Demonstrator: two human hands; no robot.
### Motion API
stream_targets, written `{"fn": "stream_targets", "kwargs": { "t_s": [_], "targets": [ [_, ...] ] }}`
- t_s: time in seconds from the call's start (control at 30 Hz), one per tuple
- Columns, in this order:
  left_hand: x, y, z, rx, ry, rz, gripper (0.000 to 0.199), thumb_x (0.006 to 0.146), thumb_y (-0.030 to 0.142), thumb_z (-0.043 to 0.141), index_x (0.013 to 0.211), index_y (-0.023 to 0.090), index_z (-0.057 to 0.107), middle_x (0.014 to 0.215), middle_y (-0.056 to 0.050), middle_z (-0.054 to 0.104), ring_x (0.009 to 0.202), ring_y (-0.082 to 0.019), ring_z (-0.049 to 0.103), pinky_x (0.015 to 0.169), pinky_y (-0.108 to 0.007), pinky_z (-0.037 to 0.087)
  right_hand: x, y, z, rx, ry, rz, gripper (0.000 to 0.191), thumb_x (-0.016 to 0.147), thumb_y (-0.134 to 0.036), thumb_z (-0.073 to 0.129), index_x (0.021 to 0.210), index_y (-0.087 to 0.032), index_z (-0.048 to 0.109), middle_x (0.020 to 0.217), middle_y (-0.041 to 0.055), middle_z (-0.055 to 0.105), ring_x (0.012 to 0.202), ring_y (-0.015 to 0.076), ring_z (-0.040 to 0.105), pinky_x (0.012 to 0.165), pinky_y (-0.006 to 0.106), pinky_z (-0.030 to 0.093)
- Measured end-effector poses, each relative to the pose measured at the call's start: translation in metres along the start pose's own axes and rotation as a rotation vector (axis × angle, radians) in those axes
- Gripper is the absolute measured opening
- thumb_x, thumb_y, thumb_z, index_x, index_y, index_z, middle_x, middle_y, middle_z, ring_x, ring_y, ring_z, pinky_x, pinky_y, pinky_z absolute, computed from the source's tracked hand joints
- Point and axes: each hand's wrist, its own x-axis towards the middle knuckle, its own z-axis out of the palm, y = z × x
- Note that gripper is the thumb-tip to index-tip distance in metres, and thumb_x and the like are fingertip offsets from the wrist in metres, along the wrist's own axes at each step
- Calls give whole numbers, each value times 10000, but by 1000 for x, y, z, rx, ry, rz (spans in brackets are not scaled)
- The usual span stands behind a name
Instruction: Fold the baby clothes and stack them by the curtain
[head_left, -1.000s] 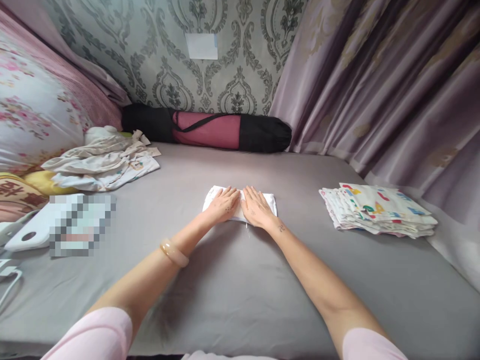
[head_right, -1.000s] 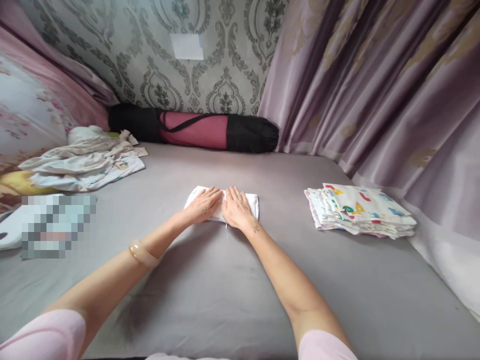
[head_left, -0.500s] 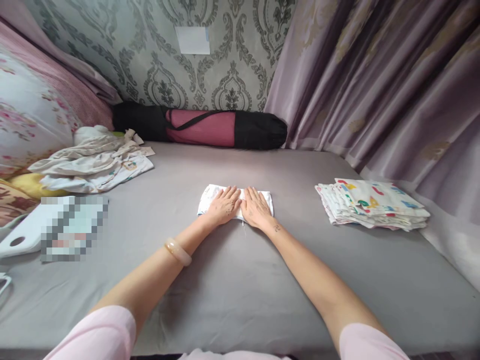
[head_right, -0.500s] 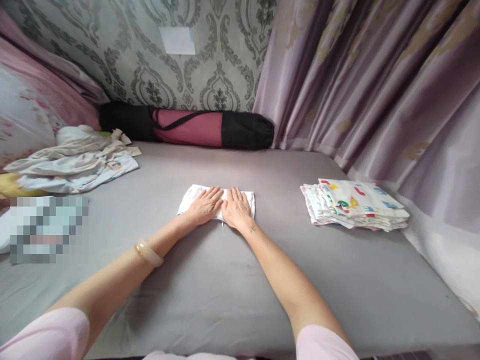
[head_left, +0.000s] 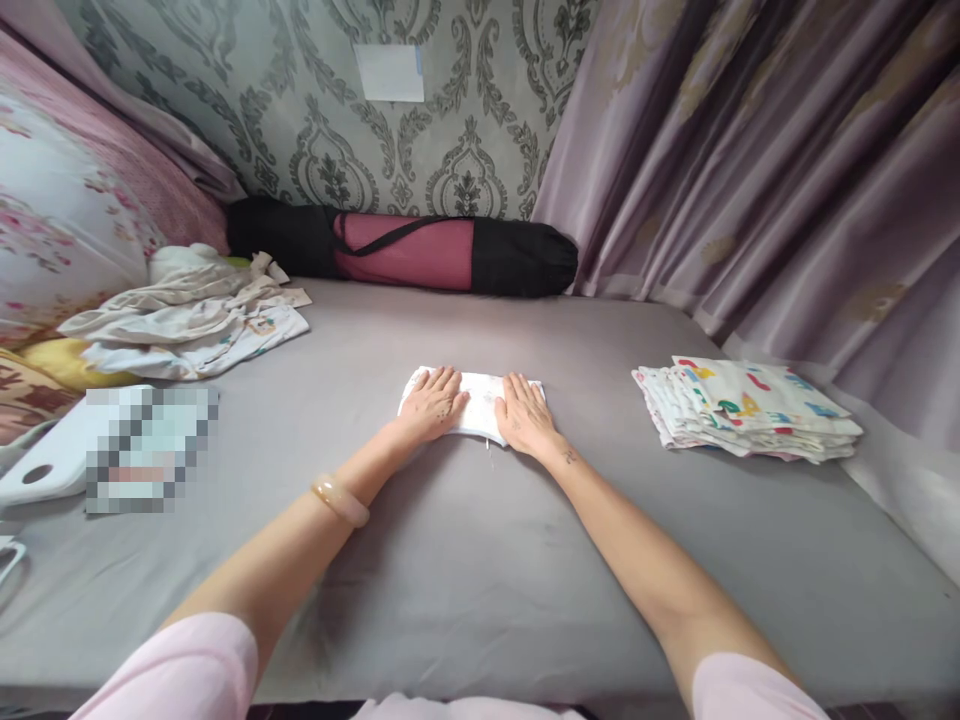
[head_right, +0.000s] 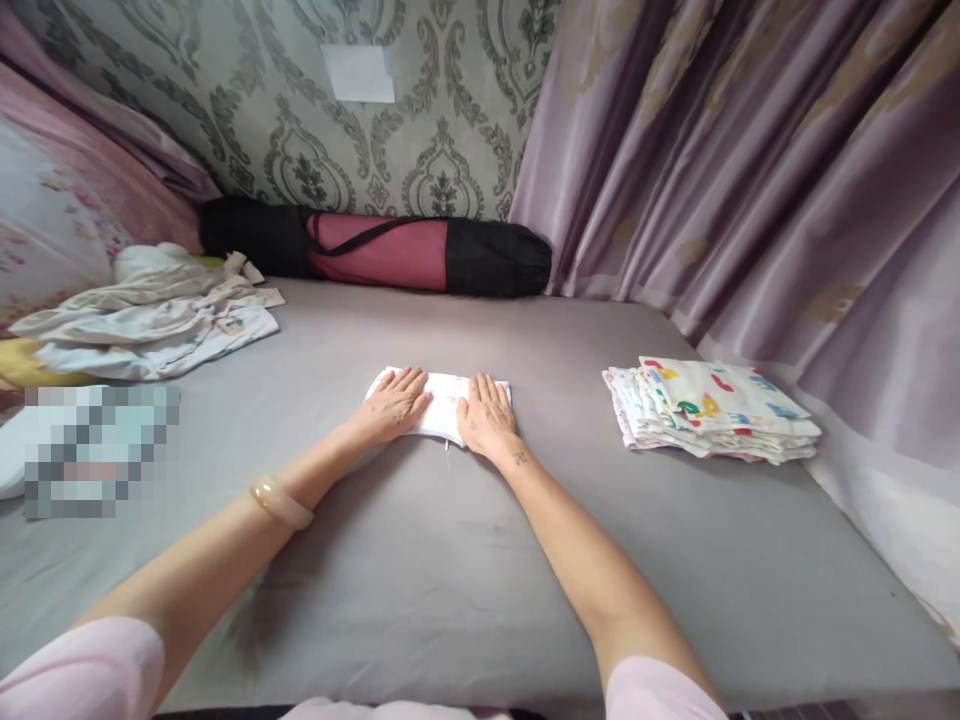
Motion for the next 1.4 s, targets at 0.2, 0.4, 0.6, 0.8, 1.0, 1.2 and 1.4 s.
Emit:
{"fn": "stream_targets", "kwargs": {
  "t_s": [0.2, 0.4, 0.6, 0.8, 1.0, 1.2, 1.4],
  "targets": [
    [-11, -24, -8, 28, 1, -66, 610, 1019, 420, 220, 1504, 78, 358, 1599, -163, 300, 1504, -287, 213, 1222, -483, 173, -11, 16, -7, -6, 27, 55, 624, 1008, -326, 203, 1537, -5, 280, 1628, 163, 206, 1516, 261, 143, 1232, 419, 118],
    [-13, -37, 1, -33, -45, -121, 654, 1007, 476, 224, 1534, 100, 322, 1626, -128, 233, 1514, -286, 164, 1226, -461, 182, -14, 22, 0, -25, -22, 89, 624, 1004, -321, 219, 1540, -8, 280, 1632, 151, 204, 1517, 261, 142, 1232, 404, 130],
    [-13, -46, 5, -265, 97, -134, 593, 997, 423, 243, 1470, 116, 427, 1581, -127, 356, 1482, -239, 287, 1225, -418, 212, -10, 15, -13, -27, -70, 95, 614, 1009, -324, 220, 1533, -15, 303, 1623, 163, 230, 1513, 267, 162, 1225, 425, 148],
    [-17, -52, 5, -530, 288, -235, 533, 988, 415, 273, 1379, 149, 519, 1456, -120, 533, 1372, -227, 464, 1180, -387, 321, 6, -29, -13, -3, 17, -142, 597, 1012, -303, 232, 1534, -25, 303, 1625, 149, 235, 1516, 251, 157, 1232, 418, 94],
    [-20, -51, 3, -666, 364, -297, 470, 979, 381, 331, 1341, 175, 547, 1410, -111, 573, 1329, -231, 504, 1142, -399, 370, 27, -51, 14, 4, 76, -192, 581, 1014, -314, 254, 1504, -24, 368, 1591, 161, 326, 1491, 266, 235, 1220, 420, 141],
    [-20, -51, 1, -753, 410, -340, 466, 982, 382, 318, 1307, 158, 565, 1372, -122, 599, 1298, -236, 524, 1125, -401, 381, 32, -51, 7, -40, -22, -179, 579, 1014, -310, 252, 1500, -18, 370, 1581, 174, 342, 1473, 296, 273, 1206, 436, 183],
    [-20, -52, -1, -844, 449, -370, 438, 987, 370, 314, 1268, 165, 580, 1331, -112, 625, 1239, -217, 563, 1103, -376, 398, 46, -83, 1, -29, -11, -188, 571, 1007, -281, 272, 1494, 3, 364, 1589, 191, 316, 1490, 300, 229, 1211, 457, 144]
  ]
}}
